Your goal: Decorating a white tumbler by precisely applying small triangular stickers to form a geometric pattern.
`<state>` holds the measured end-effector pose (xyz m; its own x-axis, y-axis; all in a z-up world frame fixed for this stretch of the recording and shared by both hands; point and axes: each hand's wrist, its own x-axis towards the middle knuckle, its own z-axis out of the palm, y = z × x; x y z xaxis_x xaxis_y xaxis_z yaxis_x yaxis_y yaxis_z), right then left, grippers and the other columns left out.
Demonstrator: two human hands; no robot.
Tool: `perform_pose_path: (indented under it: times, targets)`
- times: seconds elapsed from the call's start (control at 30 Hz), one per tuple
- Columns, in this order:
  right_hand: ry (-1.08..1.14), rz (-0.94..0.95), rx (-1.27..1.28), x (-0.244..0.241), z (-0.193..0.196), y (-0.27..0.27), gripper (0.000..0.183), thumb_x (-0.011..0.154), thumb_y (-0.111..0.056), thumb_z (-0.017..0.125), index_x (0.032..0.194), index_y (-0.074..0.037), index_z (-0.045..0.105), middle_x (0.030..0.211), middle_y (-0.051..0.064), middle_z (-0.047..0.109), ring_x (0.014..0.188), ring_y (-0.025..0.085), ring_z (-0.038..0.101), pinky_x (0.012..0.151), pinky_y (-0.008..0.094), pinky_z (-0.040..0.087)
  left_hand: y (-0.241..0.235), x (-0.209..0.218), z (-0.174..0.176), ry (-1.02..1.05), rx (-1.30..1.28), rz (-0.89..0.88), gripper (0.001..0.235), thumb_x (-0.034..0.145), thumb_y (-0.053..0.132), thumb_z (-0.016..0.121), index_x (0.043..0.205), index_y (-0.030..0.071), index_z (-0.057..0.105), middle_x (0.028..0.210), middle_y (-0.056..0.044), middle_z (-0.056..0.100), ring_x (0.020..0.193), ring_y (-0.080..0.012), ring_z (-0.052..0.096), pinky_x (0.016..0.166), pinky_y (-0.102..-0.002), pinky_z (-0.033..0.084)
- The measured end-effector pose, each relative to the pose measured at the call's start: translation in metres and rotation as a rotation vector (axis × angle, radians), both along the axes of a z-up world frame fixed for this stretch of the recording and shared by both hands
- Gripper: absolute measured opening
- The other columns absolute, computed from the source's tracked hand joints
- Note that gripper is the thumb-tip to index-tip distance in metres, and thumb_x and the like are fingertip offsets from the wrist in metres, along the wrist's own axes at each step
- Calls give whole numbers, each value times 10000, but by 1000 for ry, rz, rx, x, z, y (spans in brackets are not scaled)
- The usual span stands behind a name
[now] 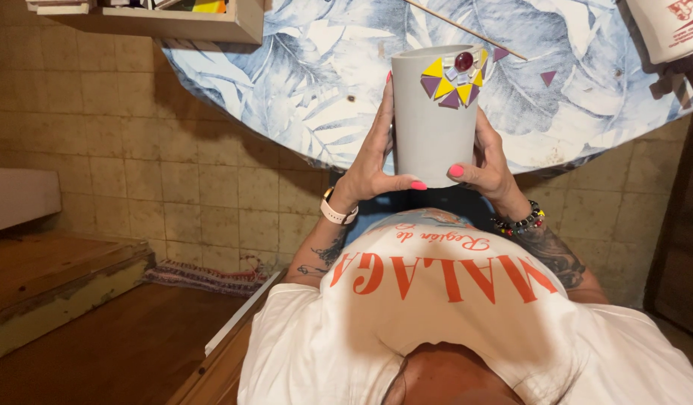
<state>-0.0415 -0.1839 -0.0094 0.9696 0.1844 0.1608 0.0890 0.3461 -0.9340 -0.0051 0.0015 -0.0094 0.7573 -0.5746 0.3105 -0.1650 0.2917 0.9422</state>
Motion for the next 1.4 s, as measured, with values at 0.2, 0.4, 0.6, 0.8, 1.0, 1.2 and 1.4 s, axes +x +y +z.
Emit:
perform_pose_path:
  times: [0.2,0.4,0.6,0.8,1.0,1.2,1.4]
  targets:
    - [51,-23,-126,-8,16,3,826,648,-299,616,1295,27,219,1242,128,362,1136,198,365,965,312,321,2,-4,32,250,4,-83,1068,705,354,705,1364,142,-109,1460,-53,-33,1353,-161,120,1101,-340,248]
    - [-138,51,-536,8,42,-8,797,678,-286,615,1287,72,247,1284,205,366,1154,261,382,994,358,323,-6,2,22,391,-153,-6,827,718,174,674,1334,114,125,1265,-85,364,1160,-192,390,989,-354,383]
    - [-596,-755,-977,0,100,-8,272,955,-127,525,1076,116,511,830,230,496,670,260,445,516,327,369,-7,-1,17,356,-202,48,834,704,186,696,1305,123,122,1254,-65,350,1159,-172,373,1009,-341,353]
    - [-654,-631,-930,-8,96,30,124,809,23,724,838,47,606,709,145,513,547,186,394,514,290,345,-5,-2,18,310,-162,71,859,722,189,701,1324,119,93,1299,-64,313,1199,-166,351,1048,-341,333]
    - [-661,-636,-771,7,79,33,117,773,67,745,830,102,649,649,120,446,403,149,362,342,261,306,-8,0,6,241,-213,99,951,646,140,790,1328,102,129,1186,-51,421,1091,-108,394,987,-344,355]
    - [-631,-628,-749,12,75,39,112,757,104,733,823,104,643,652,130,458,393,149,399,319,240,288,-5,1,7,198,-203,128,1031,615,173,817,1337,113,84,1187,-51,405,1109,-113,398,1002,-340,331]
    - [-632,-648,-711,13,69,40,76,758,119,715,793,115,648,637,133,449,376,150,404,302,233,301,-2,3,-2,169,-183,122,1056,601,190,834,1343,97,89,1229,-91,363,1142,-140,372,1028,-368,310]
